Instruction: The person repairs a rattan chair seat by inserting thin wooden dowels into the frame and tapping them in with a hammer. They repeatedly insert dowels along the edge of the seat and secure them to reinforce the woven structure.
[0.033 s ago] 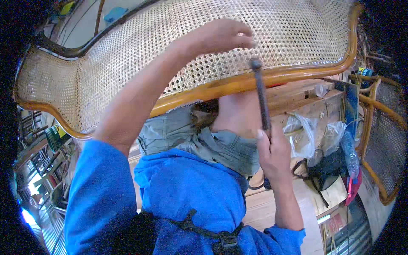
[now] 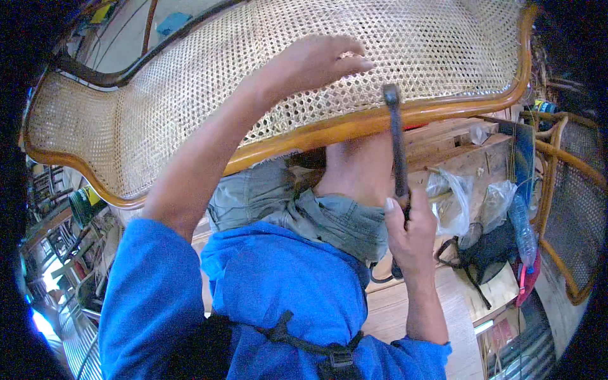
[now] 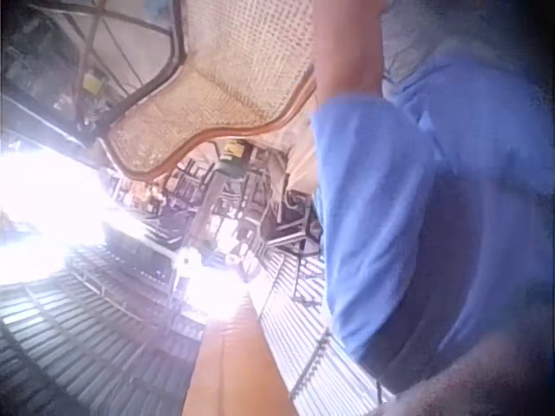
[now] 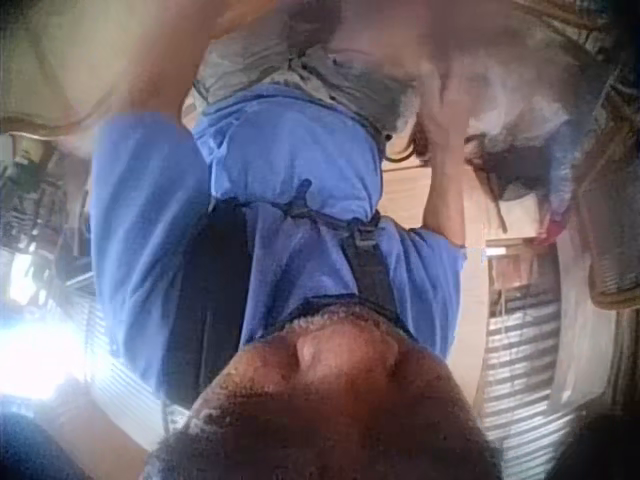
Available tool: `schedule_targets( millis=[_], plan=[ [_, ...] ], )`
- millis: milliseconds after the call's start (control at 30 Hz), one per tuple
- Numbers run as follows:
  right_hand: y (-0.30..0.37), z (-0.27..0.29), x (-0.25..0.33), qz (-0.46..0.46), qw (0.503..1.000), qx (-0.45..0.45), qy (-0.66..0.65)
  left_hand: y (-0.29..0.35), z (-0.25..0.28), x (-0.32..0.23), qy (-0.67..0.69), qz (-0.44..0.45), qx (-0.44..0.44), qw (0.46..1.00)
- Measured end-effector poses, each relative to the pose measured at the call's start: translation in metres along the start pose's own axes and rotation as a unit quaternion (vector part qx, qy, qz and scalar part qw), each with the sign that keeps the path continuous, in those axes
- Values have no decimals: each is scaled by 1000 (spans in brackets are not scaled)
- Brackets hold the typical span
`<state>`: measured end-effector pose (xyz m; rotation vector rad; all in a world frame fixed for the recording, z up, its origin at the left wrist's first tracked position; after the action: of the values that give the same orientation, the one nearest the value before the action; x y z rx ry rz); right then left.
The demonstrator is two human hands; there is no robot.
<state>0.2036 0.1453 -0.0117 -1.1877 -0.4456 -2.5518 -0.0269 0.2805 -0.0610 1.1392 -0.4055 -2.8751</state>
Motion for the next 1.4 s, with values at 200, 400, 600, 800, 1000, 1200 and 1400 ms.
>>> schedule_targets(
  millis=[200,400,600,800,1000,1200,1400],
  plan=[
    [7,-4,-14,-67,988,14,-136,107,-26,-37,-177,126,53,975],
    [0,-12,-5,76,993,-20,-93,142,-49,-49,-199,133,-5,971],
    [-14,-32,-28,-48,981,94,-160,170,-110,9,511,388,159,750],
    [-16,-31,-23,99,988,43,-109,168,-108,41,790,299,61,531],
    [-19,-38,-25,-2,985,90,-149,165,-107,42,767,319,56,555],
    [-23,-43,-36,-18,992,117,-34,165,-106,42,764,312,53,562],
    [-13,-36,-22,82,991,48,-89,165,-105,42,757,317,58,568]
  ],
)
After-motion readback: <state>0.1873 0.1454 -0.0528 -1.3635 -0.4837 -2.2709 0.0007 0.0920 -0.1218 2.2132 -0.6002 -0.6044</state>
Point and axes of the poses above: each hand's wrist, its own y-axis away from the middle knuckle, its own z-axis out of the back of the hand, x = y × z, the point moved 4 cm from there along -y, towards the middle knuckle, and after that the axes turned 15 degrees about z, right-handed, at the moved point
